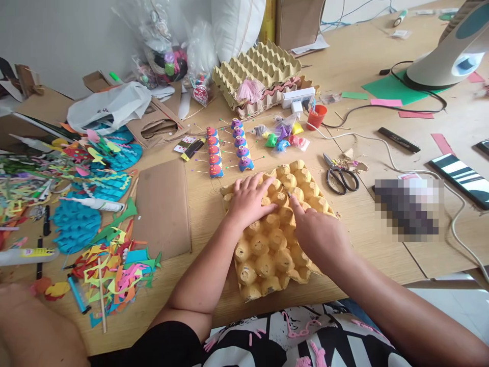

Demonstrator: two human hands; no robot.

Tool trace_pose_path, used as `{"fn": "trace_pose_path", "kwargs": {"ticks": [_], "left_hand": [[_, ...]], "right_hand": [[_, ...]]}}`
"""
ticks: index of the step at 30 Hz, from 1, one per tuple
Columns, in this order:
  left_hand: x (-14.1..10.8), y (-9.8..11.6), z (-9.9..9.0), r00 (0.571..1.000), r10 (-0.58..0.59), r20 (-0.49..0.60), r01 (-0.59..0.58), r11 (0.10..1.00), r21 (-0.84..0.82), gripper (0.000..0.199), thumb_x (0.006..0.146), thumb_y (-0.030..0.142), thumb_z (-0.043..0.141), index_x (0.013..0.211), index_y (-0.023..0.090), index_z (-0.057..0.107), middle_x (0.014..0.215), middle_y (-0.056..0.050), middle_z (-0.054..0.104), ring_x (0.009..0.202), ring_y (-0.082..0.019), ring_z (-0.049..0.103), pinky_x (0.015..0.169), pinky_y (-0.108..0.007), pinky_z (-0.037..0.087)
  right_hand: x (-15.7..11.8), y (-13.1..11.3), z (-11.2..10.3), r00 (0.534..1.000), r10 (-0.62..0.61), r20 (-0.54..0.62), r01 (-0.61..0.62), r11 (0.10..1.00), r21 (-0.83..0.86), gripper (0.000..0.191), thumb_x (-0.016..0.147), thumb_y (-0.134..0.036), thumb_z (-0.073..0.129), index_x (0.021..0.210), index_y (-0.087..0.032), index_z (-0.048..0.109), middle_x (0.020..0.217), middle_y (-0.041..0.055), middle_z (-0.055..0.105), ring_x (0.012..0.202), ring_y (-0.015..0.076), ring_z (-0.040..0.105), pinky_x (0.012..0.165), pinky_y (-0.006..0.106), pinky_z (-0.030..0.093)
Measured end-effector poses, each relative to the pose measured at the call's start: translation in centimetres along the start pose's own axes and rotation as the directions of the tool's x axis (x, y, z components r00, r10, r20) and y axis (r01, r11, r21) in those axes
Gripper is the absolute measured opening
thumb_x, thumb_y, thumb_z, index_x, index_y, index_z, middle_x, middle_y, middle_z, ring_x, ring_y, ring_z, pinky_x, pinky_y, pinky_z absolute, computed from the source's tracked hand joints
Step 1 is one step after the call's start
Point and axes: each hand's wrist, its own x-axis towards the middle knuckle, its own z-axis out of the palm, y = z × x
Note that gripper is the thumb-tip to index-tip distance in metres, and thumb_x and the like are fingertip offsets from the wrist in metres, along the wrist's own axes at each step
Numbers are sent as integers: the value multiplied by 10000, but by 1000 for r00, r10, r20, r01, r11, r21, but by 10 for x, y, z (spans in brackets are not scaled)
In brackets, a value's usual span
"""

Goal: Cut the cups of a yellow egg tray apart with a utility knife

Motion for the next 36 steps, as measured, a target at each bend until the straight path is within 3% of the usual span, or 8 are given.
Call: {"fn": "trace_pose_path", "kwargs": {"ticks": [5,14,22,28,36], "left_hand": [[0,0,-1,1000,3,7,-3,1000,-2,798,935,600,717,1638,339,445,1696,-111,437,1539,-338,419,1276,-570,274],[-1,0,0,1000,9,-6,-9,1000,-5,790,930,603,721,1627,339,460,1685,-116,450,1530,-337,430,1268,-581,278],[0,-1,0,1000,5,-4,-5,1000,-2,784,929,592,725,1623,343,461,1688,-113,447,1526,-330,432,1269,-570,269],[0,-1,-1,1000,8,-6,-8,1000,6,793,928,592,724,1628,338,451,1688,-111,447,1526,-325,432,1264,-560,280],[0,0,-1,1000,2,-2,-2,1000,2,785,935,600,712,1627,336,455,1691,-114,444,1533,-330,428,1267,-569,280]], "right_hand": [[-1,1,3,1000,12,-25,-12,1000,8,819,965,-63,377,1752,-197,191,1004,176,771,806,288,768,639,386,557],[-1,0,2,1000,-10,-21,10,1000,-15,827,947,-38,351,1748,-153,182,982,174,767,773,282,757,603,385,551],[-5,6,6,999,-24,-24,24,1000,-20,825,949,-56,375,1748,-185,217,935,147,771,786,282,763,610,367,551],[-3,7,3,999,-23,-38,22,1000,-21,818,938,-53,382,1738,-166,252,967,140,787,769,267,761,586,351,524],[-5,17,-6,998,-32,-61,29,999,-45,730,984,-117,414,1709,-174,351,868,114,796,744,252,763,550,310,440]]}}
